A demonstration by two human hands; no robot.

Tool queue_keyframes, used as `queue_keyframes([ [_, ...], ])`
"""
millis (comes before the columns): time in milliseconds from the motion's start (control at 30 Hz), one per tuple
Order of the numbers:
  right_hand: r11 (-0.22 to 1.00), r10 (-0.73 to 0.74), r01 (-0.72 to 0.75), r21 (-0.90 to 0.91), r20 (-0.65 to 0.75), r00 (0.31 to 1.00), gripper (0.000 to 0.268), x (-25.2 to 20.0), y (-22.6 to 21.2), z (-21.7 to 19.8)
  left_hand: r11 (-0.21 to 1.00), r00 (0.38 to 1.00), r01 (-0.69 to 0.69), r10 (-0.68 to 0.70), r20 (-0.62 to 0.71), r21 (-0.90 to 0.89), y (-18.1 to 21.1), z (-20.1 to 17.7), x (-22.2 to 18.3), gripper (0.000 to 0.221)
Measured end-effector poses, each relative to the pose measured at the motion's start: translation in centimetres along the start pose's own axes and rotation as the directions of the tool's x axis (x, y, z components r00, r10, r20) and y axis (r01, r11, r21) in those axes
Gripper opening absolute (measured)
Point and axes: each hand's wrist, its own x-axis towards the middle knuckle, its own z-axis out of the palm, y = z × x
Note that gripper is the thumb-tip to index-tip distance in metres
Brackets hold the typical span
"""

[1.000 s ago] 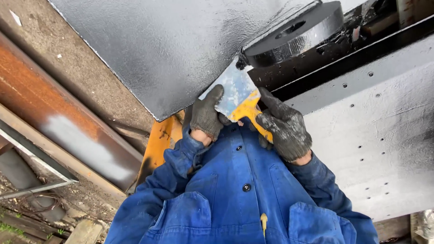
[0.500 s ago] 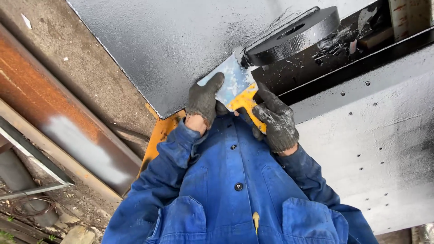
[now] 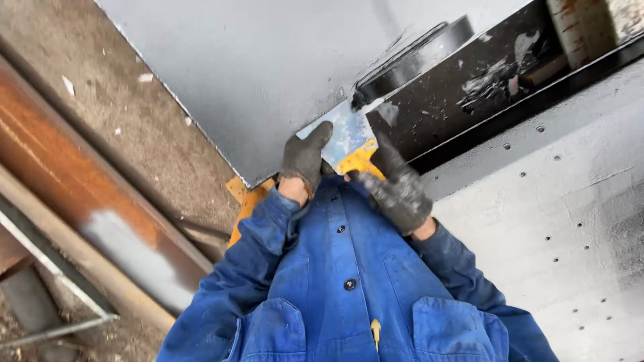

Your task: Scraping off old paint or protective coating from a large metal component using a hand scraper.

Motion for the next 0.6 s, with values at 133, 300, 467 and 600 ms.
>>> queue_keyframes([
  [133, 0.896, 0.014, -0.018, -0.445, -0.013, 1.000, 0.084, 0.0, -0.5, 2.0, 0.993, 0.999, 0.002, -0.008, 0.049, 0.120, -0.4, -1.0, 2.4, 0.111],
  [300, 0.837, -0.240, 0.184, -0.515, -0.043, 0.970, 0.080, -0.6, 3.7, 1.7, 0.976, 0.980, -0.113, 0.079, 0.182, 0.184, 1.5, -1.2, -1.5, 0.113],
  [467, 0.527, 0.382, -0.522, -0.671, -0.361, 0.851, 0.087, 4.0, 6.2, 0.9, 0.997, 0.996, -0.073, 0.073, 0.054, 0.007, -1.2, -0.1, 5.9, 0.069],
  [600, 0.951, 0.096, -0.129, -0.281, -0.129, 0.987, 0.091, 2.0, 3.4, 0.0, 0.980, 0.984, -0.158, 0.145, 0.107, 0.121, 3.5, 1.4, 0.1, 0.090],
])
